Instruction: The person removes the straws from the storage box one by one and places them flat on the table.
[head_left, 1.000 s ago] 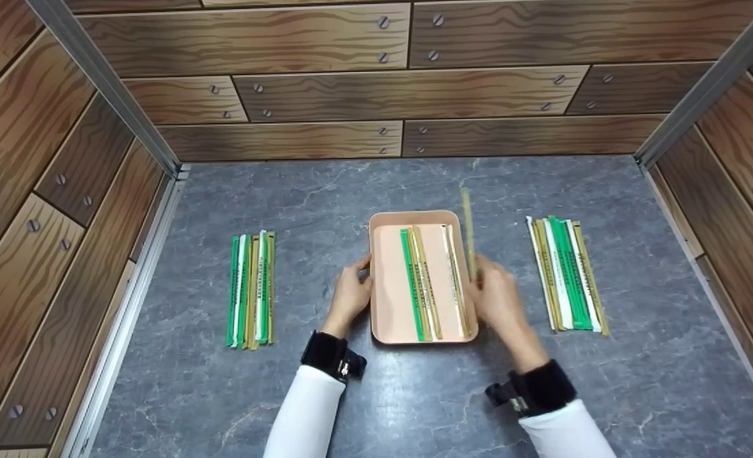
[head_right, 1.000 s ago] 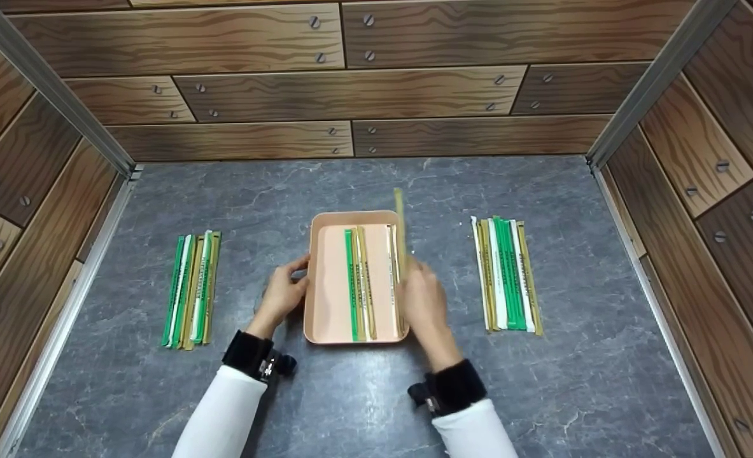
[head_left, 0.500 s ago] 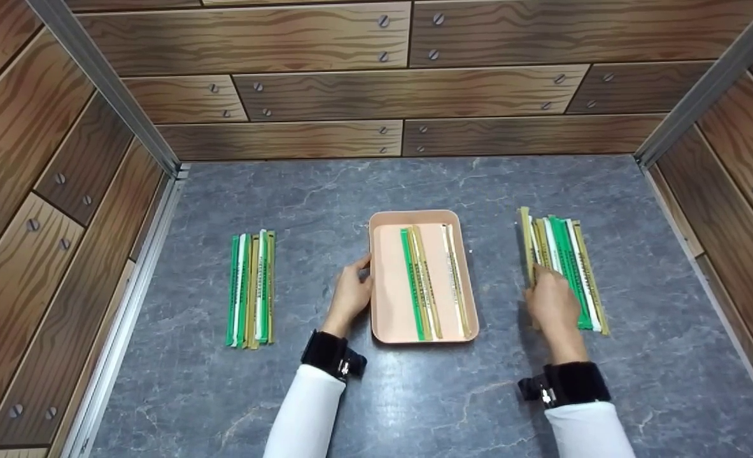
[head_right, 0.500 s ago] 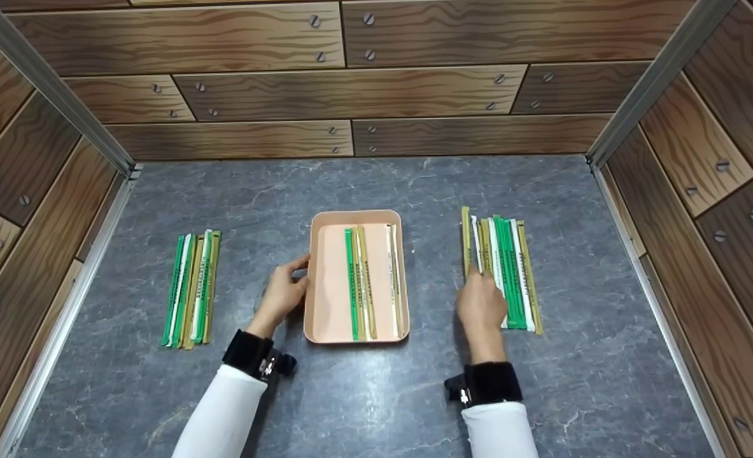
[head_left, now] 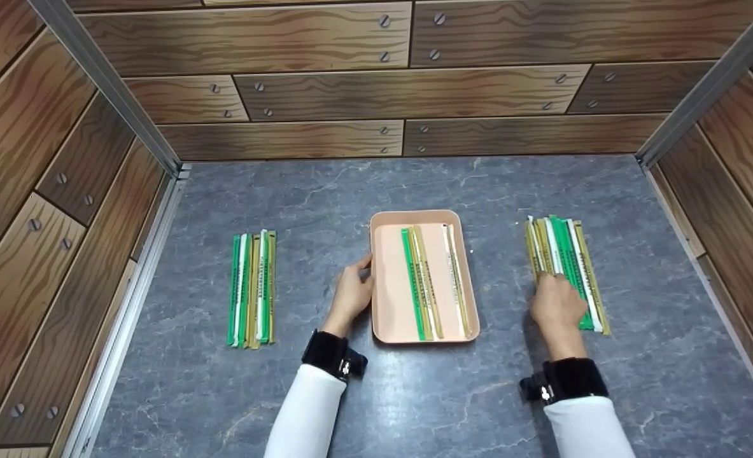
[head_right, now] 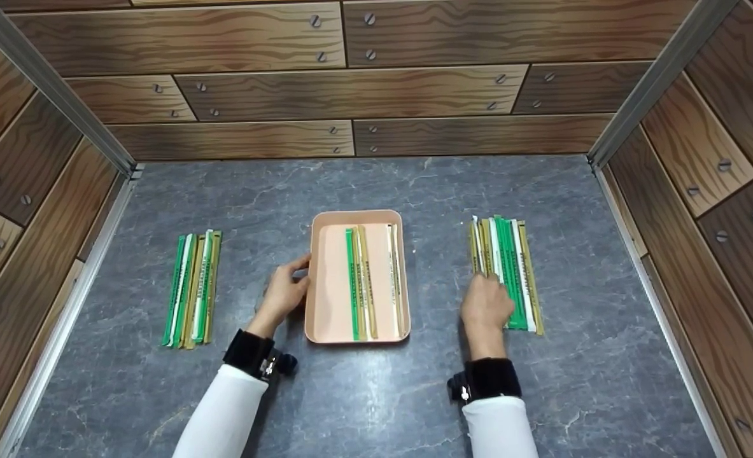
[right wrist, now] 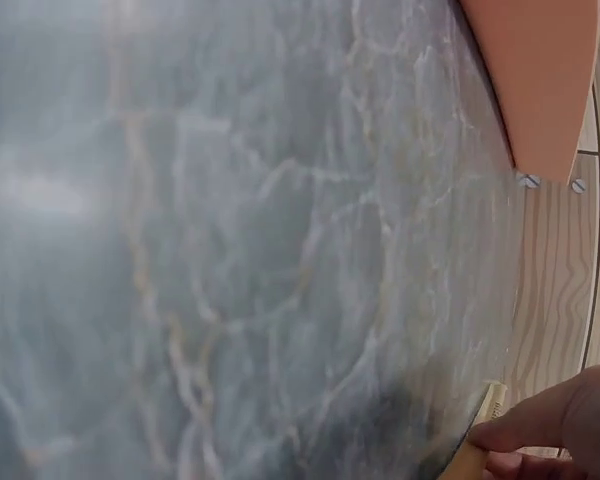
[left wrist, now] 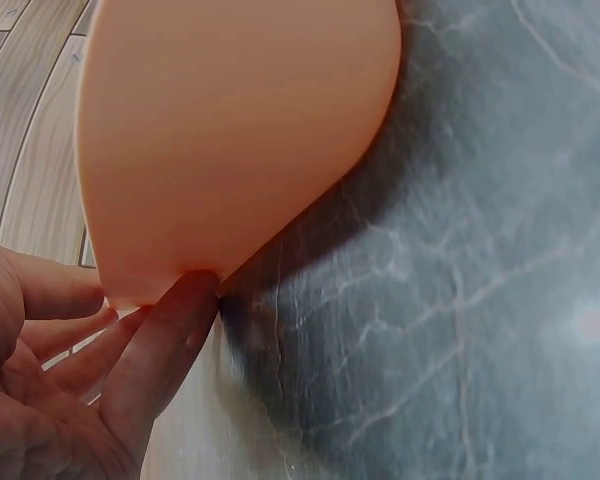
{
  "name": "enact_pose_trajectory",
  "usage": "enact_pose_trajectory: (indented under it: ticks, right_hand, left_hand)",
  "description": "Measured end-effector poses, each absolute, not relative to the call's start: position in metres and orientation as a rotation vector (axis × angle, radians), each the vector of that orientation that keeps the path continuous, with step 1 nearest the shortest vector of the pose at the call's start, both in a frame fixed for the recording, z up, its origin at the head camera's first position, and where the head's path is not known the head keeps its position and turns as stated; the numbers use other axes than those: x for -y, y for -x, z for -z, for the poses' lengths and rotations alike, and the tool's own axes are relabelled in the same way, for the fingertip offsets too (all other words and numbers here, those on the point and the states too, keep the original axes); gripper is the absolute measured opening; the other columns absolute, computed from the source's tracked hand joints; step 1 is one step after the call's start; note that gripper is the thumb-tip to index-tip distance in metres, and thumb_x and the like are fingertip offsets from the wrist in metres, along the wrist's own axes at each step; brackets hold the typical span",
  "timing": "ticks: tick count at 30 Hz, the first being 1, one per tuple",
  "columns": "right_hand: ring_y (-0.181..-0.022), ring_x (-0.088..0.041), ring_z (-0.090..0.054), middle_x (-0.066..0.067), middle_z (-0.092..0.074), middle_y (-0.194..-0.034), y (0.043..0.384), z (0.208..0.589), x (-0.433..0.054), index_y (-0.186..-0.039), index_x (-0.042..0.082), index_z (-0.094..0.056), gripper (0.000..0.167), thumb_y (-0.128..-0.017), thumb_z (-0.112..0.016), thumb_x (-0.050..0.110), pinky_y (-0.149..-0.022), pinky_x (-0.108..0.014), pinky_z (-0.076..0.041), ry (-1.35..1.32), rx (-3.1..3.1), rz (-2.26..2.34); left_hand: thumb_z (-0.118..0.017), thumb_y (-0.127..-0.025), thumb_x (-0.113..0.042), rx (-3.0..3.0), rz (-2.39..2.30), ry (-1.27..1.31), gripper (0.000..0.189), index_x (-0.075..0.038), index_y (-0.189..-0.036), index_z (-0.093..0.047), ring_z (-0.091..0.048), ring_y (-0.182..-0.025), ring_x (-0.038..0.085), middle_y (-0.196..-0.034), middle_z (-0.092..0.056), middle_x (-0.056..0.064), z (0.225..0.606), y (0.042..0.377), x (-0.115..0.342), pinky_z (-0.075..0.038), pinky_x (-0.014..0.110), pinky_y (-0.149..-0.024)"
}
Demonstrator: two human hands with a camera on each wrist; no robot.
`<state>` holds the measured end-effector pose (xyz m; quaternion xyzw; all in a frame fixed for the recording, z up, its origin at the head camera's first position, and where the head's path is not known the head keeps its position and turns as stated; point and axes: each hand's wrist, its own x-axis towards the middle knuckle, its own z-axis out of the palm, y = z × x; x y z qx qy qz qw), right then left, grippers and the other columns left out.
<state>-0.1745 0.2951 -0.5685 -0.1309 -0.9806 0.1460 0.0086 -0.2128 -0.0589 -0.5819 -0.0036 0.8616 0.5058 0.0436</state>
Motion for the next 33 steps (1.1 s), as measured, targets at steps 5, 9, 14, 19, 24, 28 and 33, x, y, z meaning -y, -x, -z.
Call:
enact_pose_trajectory:
  ticks: [5,9,14,19,24,28,33]
  right_hand:
    - [-0.082,-0.051,-0.06,-0.029,-0.058,-0.102,0.176,0.569,-0.285,-0.113,-0.002,-0.066,0.022,-0.094,-0.056,0.004,-0.053,-0.064,-0.047,0.374,2.925,-0.489]
    - [-0.086,-0.048,-0.061,-0.027,-0.061,-0.105,0.177,0.567,-0.263,-0.114,-0.002,-0.067,0.027,-0.089,-0.062,0.004,-0.06,-0.061,-0.049,0.201,2.838,-0.573]
    - [-0.083,-0.041,-0.065,-0.022,-0.067,-0.098,0.176,0.561,-0.222,-0.105,-0.002,-0.071,0.021,-0.086,-0.065,0.003,-0.063,-0.053,-0.052,-0.012,2.714,-0.645]
    - [-0.069,-0.036,-0.066,-0.024,-0.069,-0.098,0.169,0.554,-0.184,-0.11,-0.004,-0.07,0.024,-0.087,-0.066,0.003,-0.05,-0.043,-0.053,-0.136,2.737,-0.723]
    - [-0.07,-0.04,-0.065,-0.03,-0.066,-0.093,0.163,0.554,-0.159,-0.109,-0.011,-0.065,0.028,-0.088,-0.066,0.007,-0.05,-0.043,-0.053,-0.131,2.987,-0.67]
    - [-0.066,-0.039,-0.063,-0.029,-0.063,-0.083,0.161,0.558,-0.15,-0.095,-0.01,-0.062,0.022,-0.088,-0.068,0.009,-0.049,-0.045,-0.052,-0.052,3.121,-0.612]
    - [-0.06,-0.035,-0.06,-0.025,-0.058,-0.078,0.163,0.565,-0.148,-0.089,-0.009,-0.062,0.014,-0.086,-0.066,0.004,-0.045,-0.043,-0.05,-0.054,3.119,-0.573]
  left_hand:
    - [-0.055,-0.092,0.003,-2.664,-1.515,0.012,0.049,-0.006,-0.141,-0.053,-0.068,-0.095,0.02,-0.131,-0.061,0.012,0.582,0.213,0.059,-0.053,0.031,-0.079]
    - [-0.056,-0.092,0.004,-2.672,-1.512,0.018,0.049,-0.005,-0.14,-0.054,-0.066,-0.103,0.021,-0.13,-0.061,0.013,0.582,0.213,0.058,-0.053,0.031,-0.082]
    - [-0.057,-0.092,0.003,-2.679,-1.513,0.02,0.048,-0.006,-0.139,-0.055,-0.066,-0.104,0.021,-0.131,-0.061,0.012,0.581,0.212,0.058,-0.053,0.031,-0.083]
    - [-0.056,-0.091,0.005,-2.668,-1.551,-0.009,0.05,-0.004,-0.139,-0.054,-0.068,-0.095,0.02,-0.129,-0.062,0.013,0.582,0.212,0.059,-0.053,0.032,-0.081]
    - [-0.055,-0.09,0.007,-2.645,-1.588,-0.027,0.05,-0.001,-0.139,-0.053,-0.065,-0.105,0.023,-0.131,-0.061,0.014,0.583,0.212,0.059,-0.053,0.033,-0.086]
    - [-0.056,-0.09,0.007,-2.646,-1.589,-0.023,0.049,0.0,-0.139,-0.053,-0.064,-0.107,0.026,-0.132,-0.059,0.017,0.583,0.213,0.059,-0.054,0.033,-0.086]
    - [-0.056,-0.09,0.007,-2.662,-1.579,-0.019,0.049,0.0,-0.138,-0.054,-0.062,-0.111,0.025,-0.131,-0.06,0.016,0.583,0.213,0.059,-0.052,0.034,-0.091]
